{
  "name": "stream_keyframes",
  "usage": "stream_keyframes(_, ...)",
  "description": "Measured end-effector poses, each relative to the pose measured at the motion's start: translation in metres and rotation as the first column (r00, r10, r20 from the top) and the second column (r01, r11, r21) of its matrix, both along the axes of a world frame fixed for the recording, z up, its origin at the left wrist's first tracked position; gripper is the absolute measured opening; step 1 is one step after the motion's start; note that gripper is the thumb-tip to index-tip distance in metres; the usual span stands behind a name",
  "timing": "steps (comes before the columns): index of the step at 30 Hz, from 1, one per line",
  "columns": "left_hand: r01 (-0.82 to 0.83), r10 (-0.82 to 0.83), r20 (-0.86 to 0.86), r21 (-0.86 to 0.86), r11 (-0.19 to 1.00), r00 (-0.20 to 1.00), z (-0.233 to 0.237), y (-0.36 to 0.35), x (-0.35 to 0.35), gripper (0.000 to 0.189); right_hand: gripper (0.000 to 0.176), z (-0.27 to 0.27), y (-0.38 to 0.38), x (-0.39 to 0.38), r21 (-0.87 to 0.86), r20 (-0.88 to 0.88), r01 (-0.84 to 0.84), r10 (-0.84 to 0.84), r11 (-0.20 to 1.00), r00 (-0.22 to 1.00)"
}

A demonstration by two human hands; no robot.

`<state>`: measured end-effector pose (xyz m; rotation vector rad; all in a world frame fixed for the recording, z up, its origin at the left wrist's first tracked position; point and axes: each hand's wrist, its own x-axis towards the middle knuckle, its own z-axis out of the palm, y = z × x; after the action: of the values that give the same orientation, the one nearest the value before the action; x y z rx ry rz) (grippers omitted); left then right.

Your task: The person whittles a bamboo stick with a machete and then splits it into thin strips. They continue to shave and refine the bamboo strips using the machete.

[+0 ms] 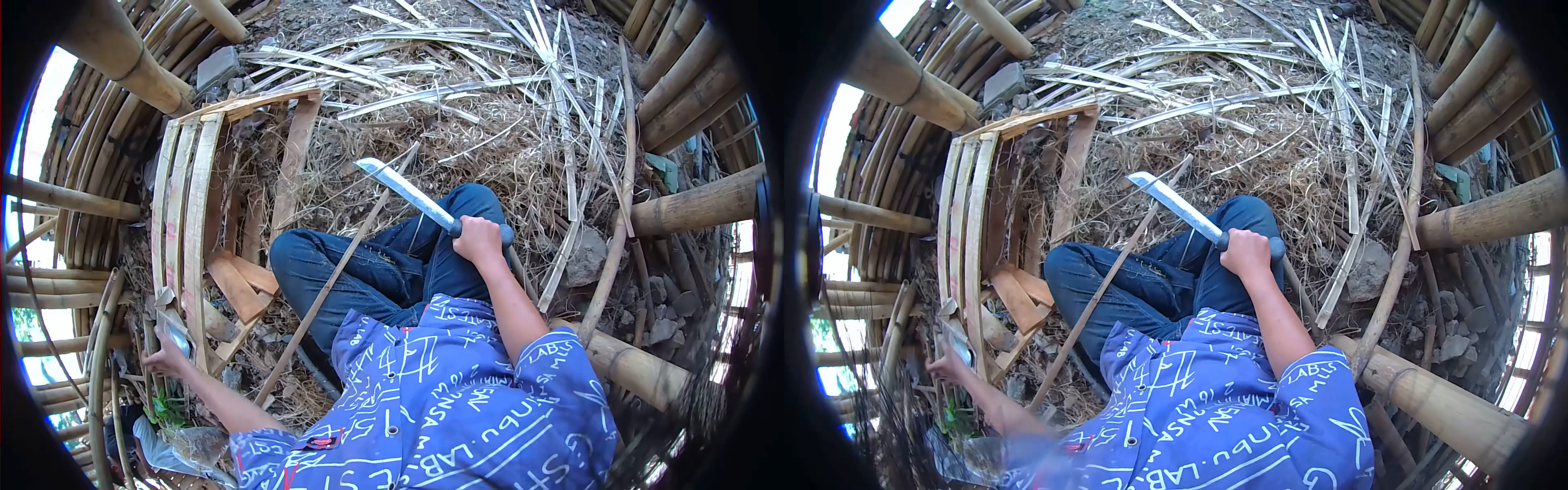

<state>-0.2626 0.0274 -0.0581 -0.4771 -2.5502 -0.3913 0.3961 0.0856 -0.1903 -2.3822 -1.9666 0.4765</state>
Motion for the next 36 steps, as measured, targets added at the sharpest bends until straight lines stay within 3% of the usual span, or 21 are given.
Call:
stream_keyframes(1, 0.199, -0.195, -0.064, 0.072, 0.977, 0.979, 0.009, 0.0, 0.019, 0.073, 0.018, 0.001, -0.001, 0.0, 0.018, -0.021, 0.014, -0.014, 1.0, 1.0)
stream_keyframes(2, 0.474, -0.509, 0.094, 0.254, 0.843, 0.856, 0.007, 0.007, 0.06, 0.067, 0.018, 0.002, -0.001, 0.001, 0.034, -0.037, 0.021, -0.02, 0.999, 0.999)
stream_keyframes(3, 0.635, -0.767, 0.178, 0.464, 0.618, 0.617, 0.002, 0.016, 0.111, 0.062, 0.018, 0.003, -0.003, 0.002, 0.029, -0.025, 0.007, -0.006, 1.0, 1.0)
stream_keyframes(4, 0.721, -0.793, 0.385, 0.349, 0.599, 0.472, -0.003, 0.016, 0.166, 0.06, 0.018, 0.003, -0.002, 0.002, 0.027, -0.015, 0.01, -0.01, 1.0, 1.0)
stream_keyframes(5, 0.872, -0.776, 0.485, 0.053, 0.486, 0.403, 0.0, 0.013, 0.22, 0.059, 0.018, 0.002, 0.0, 0.0, 0.031, -0.01, 0.011, -0.01, 0.999, 1.0)
stream_keyframes(6, 0.87, -0.684, 0.582, -0.089, 0.484, 0.44, -0.002, 0.008, 0.263, 0.061, 0.018, 0.0, 0.002, 0.0, 0.037, -0.009, -0.012, 0.013, 0.999, 1.0)
stream_keyframes(8, 0.857, -0.462, 0.744, -0.294, 0.422, 0.483, -0.035, 0.0, 0.283, 0.055, 0.019, -0.001, -0.001, 0.001, 0.031, -0.001, 0.006, -0.006, 1.0, 1.0)
stream_keyframes(9, 0.859, -0.471, 0.741, -0.287, 0.424, 0.48, -0.039, 0.003, 0.277, 0.055, 0.019, 0.001, -0.002, 0.001, 0.057, -0.017, 0.016, -0.015, 0.998, 1.0)
stream_keyframes(11, 0.912, -0.234, 0.914, -0.246, 0.328, 0.33, -0.043, 0.009, 0.269, 0.041, 0.02, 0.006, 0.001, 0.002, 0.034, -0.017, 0.029, -0.029, 0.999, 0.999)
stream_keyframes(12, 0.912, -0.234, 0.916, -0.239, 0.333, 0.325, -0.045, 0.007, 0.268, 0.041, 0.02, 0.009, 0.003, 0.003, 0.003, -0.026, 0.033, -0.033, 0.999, 0.999)
stream_keyframes(14, 0.97, -0.374, 0.927, 0.079, 0.23, 0.013, -0.048, -0.003, 0.264, 0.036, 0.022, 0.01, 0.011, 0.003, -0.029, -0.047, 0.034, -0.035, 0.999, 0.998)
stream_keyframes(15, 0.978, -0.424, 0.905, 0.095, 0.184, -0.008, -0.055, -0.01, 0.26, 0.025, 0.023, 0.009, 0.015, 0.004, -0.032, -0.039, 0.054, -0.056, 0.998, 0.998)
stream_keyframes(18, 0.98, -0.543, 0.839, 0.088, 0.176, 0.022, -0.06, -0.028, 0.259, 0.022, 0.024, 0.014, 0.027, 0.01, -0.068, -0.058, 0.093, -0.097, 0.993, 0.994)
stream_keyframes(25, 0.967, -0.501, 0.865, 0.164, 0.197, -0.045, -0.062, -0.062, 0.266, 0.027, 0.021, 0.029, 0.067, 0.037, 0.049, -0.029, 0.194, -0.193, 0.98, 0.981)
stream_keyframes(27, 0.953, -0.486, 0.873, 0.178, 0.246, -0.038, -0.065, -0.065, 0.265, 0.029, 0.022, 0.035, 0.071, 0.03, 0.101, -0.019, 0.176, -0.175, 0.979, 0.984)
stream_keyframes(32, 0.946, -0.462, 0.881, 0.227, 0.231, -0.099, -0.061, -0.063, 0.261, 0.028, 0.023, 0.054, 0.067, 0.008, 0.114, -0.077, 0.075, -0.066, 0.991, 0.995)
stream_keyframes(34, 0.965, -0.587, 0.808, 0.197, 0.172, -0.061, -0.069, -0.064, 0.256, 0.027, 0.023, 0.06, 0.066, 0.011, 0.127, -0.022, -0.116, 0.119, 0.985, 0.993)
stream_keyframes(35, 0.966, -0.588, 0.807, 0.197, 0.17, -0.061, -0.069, -0.066, 0.25, 0.027, 0.025, 0.066, 0.073, 0.023, 0.106, 0.075, -0.085, 0.078, 0.991, 0.994)
stream_keyframes(36, 0.961, -0.572, 0.819, 0.193, 0.197, -0.047, -0.069, -0.071, 0.242, 0.027, 0.027, 0.058, 0.082, 0.048, 0.201, 0.107, -0.086, 0.065, 0.976, 0.992)
